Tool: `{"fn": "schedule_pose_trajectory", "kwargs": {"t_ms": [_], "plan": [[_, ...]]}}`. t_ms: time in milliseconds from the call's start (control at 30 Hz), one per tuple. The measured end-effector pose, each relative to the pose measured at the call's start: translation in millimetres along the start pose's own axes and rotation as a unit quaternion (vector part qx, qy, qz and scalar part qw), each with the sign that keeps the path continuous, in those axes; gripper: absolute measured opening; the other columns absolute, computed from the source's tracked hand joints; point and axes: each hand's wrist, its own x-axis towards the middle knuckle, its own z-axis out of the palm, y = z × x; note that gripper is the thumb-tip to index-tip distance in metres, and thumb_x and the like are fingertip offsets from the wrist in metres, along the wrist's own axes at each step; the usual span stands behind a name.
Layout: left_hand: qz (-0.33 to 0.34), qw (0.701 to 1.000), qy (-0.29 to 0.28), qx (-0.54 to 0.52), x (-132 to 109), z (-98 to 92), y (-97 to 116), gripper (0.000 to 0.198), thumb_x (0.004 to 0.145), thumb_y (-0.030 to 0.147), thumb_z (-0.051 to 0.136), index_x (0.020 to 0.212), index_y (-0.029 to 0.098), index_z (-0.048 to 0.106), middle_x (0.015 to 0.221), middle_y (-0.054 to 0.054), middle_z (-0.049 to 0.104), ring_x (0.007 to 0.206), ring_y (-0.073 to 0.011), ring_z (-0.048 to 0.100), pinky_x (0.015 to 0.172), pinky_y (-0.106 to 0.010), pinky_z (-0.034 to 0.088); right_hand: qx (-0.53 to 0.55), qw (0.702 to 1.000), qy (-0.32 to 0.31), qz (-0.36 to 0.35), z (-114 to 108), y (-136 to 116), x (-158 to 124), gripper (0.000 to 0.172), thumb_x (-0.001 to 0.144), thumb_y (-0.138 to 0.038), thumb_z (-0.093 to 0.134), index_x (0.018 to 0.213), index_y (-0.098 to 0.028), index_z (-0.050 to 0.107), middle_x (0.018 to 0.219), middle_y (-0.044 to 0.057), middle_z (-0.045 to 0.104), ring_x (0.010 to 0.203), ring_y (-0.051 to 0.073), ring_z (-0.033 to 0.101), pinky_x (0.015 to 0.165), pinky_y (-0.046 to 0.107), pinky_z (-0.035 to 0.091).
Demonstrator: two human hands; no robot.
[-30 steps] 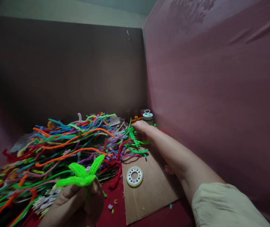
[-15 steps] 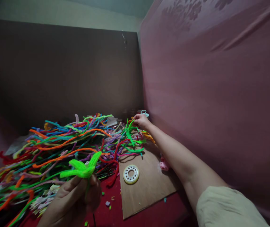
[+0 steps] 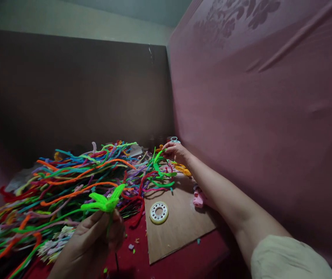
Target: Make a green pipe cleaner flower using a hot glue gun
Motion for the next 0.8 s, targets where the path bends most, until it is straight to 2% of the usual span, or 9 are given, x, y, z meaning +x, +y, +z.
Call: {"fn": "schedule_pose_trajectory", "kwargs": {"t_ms": [233,333,400,567,700,800], "plan": [[0.012,1.000,-0.002,-0.016,3.2,-2.1,2.0,0.022,0.065,0.032,0.072,0.068,0.013,0.063,0.048,0.002,0.051,0.042,-0.0084,0.046,0.042,-0.021,0.037,0.035,0.993,-0.110,-0.028,37.4,-27.9,-39.0,0.009,0.060,-0.007,0.054,0.065,-0.014,0.056,0.068,0.002,0.065,0.061,0.011,0.060,0.060,0.025,0.048],[0.021,1.000,-0.007,-0.017,3.5,-2.6,1.0,0.020,0.066,0.031,0.072,0.069,0.013,0.063,0.050,0.001,0.052,0.043,-0.0086,0.046,0.042,-0.021,0.038,0.062,0.984,-0.162,-0.049,51.6,-31.8,-55.3,0.008,0.060,-0.008,0.055,0.064,-0.015,0.057,0.066,0.001,0.064,0.062,0.011,0.059,0.060,0.024,0.048],[0.021,1.000,-0.013,-0.018,2.8,-2.2,0.9,0.019,0.068,0.030,0.070,0.070,0.013,0.064,0.051,0.000,0.053,0.044,-0.0085,0.046,0.043,-0.021,0.039,0.094,0.979,-0.170,-0.063,59.6,-31.1,-64.1,0.008,0.060,-0.008,0.056,0.064,-0.015,0.058,0.066,0.000,0.064,0.062,0.011,0.058,0.058,0.023,0.047],[0.038,0.999,-0.008,-0.032,-1.3,3.9,3.6,0.016,0.066,0.027,0.072,0.068,0.013,0.066,0.062,-0.002,0.059,0.056,-0.0109,0.054,0.050,-0.021,0.044,0.156,0.978,-0.125,-0.068,79.7,-26.2,-85.1,0.011,0.056,-0.007,0.057,0.062,-0.017,0.060,0.066,0.000,0.065,0.059,0.009,0.056,0.050,0.019,0.043],[0.051,0.998,0.001,-0.031,-3.1,7.4,3.0,0.020,0.061,0.029,0.076,0.065,0.012,0.067,0.087,-0.009,0.065,0.080,-0.0204,0.061,0.060,-0.026,0.050,0.172,0.980,-0.049,-0.092,101.5,-22.5,-103.7,0.009,0.058,-0.009,0.059,0.060,-0.018,0.060,0.067,0.000,0.066,0.061,0.010,0.057,0.054,0.020,0.045],[0.024,0.999,-0.030,-0.025,-3.2,6.0,1.0,0.021,0.061,0.030,0.076,0.068,0.012,0.068,0.088,-0.010,0.066,0.077,-0.0207,0.062,0.058,-0.026,0.051,0.162,0.978,-0.014,-0.130,118.3,-15.3,-115.7,0.011,0.060,-0.009,0.058,0.061,-0.019,0.061,0.069,0.000,0.067,0.064,0.011,0.058,0.059,0.023,0.047]]}}
